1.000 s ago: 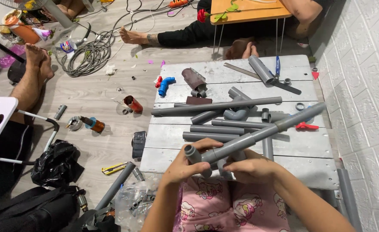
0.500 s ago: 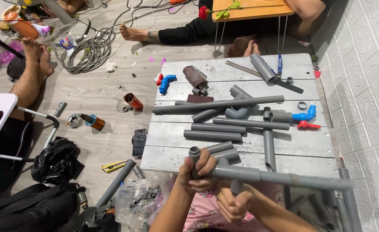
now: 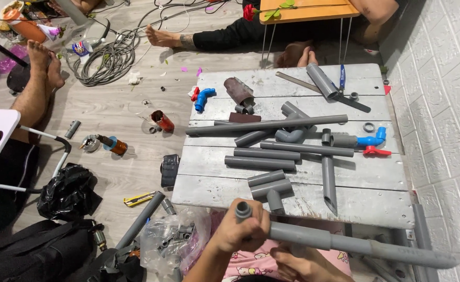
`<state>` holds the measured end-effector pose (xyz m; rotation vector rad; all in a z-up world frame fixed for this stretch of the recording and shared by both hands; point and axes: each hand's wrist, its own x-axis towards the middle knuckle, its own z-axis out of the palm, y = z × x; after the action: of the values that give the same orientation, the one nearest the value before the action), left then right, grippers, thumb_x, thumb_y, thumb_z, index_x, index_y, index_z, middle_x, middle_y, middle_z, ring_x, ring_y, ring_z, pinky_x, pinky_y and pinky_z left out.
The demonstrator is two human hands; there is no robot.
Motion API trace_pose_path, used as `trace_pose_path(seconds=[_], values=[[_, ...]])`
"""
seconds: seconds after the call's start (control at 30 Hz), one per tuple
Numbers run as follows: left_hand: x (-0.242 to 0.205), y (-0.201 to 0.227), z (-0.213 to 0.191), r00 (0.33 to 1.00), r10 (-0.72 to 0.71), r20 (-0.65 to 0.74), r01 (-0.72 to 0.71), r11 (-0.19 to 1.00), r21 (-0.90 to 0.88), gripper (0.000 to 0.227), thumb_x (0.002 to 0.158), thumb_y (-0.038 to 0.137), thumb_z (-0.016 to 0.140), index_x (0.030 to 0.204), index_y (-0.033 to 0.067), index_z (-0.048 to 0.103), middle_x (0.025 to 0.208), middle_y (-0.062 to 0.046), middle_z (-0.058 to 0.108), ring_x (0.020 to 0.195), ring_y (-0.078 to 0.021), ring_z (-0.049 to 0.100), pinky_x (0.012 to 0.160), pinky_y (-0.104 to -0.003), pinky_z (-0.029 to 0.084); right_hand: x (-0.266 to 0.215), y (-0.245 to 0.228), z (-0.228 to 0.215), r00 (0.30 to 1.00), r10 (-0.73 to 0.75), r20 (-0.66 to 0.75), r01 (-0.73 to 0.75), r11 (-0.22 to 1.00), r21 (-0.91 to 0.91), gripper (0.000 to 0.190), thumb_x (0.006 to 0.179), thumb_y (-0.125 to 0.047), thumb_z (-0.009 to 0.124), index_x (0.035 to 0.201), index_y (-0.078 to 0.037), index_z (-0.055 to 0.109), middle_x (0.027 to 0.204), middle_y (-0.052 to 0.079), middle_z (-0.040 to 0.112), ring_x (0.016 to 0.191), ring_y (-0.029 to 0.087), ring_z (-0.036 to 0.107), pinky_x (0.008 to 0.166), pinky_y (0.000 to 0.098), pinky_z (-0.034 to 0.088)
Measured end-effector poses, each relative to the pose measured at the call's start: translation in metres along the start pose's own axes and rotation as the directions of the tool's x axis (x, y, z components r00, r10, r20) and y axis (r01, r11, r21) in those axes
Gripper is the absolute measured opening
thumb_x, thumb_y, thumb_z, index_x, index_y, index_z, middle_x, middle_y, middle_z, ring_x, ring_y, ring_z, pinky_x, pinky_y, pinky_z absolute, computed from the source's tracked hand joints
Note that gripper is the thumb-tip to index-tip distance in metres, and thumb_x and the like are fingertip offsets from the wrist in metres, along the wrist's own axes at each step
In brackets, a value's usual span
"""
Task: Assembling a structure using PVC pipes and various connectors like T-joints and elbows
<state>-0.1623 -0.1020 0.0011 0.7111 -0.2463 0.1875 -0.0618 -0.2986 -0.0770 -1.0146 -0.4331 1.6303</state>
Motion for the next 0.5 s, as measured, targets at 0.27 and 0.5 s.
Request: trace_pose_path(seconds=[0.27,0.5], values=[[-0.009,-0.013,0.009,0.989,0.031,-0.141,0.005,0.969,0.248,0.019,0.092,0.004,0.065,0.078,0.0047,0.051,0.071,-0.012,0.061,0.043,-0.0112,0.039,0.039,-0.025,0.031,0.014,0.025,-0.031,0.906,-0.350,-0.238,0.359,0.933,-0.007,0.015,0.083,0.004,0.065,0.098,0.010,0.065,0.065,0.012,0.054,0.053,0.019,0.044,0.045,0.0334,0.036],[-0.029,0.035,-0.036,0.987,0.124,0.099,-0.101,0.971,-0.216,0.029,0.095,0.022,0.073,0.076,0.0148,0.052,0.062,0.003,0.053,0.037,-0.0045,0.036,0.029,-0.019,0.030,-0.012,-0.058,-0.046,0.852,-0.513,0.100,0.522,0.845,-0.117,0.086,0.086,-0.010,0.083,0.149,-0.013,0.025,0.131,0.025,0.054,0.114,0.034,0.068,0.099,0.0486,0.058]])
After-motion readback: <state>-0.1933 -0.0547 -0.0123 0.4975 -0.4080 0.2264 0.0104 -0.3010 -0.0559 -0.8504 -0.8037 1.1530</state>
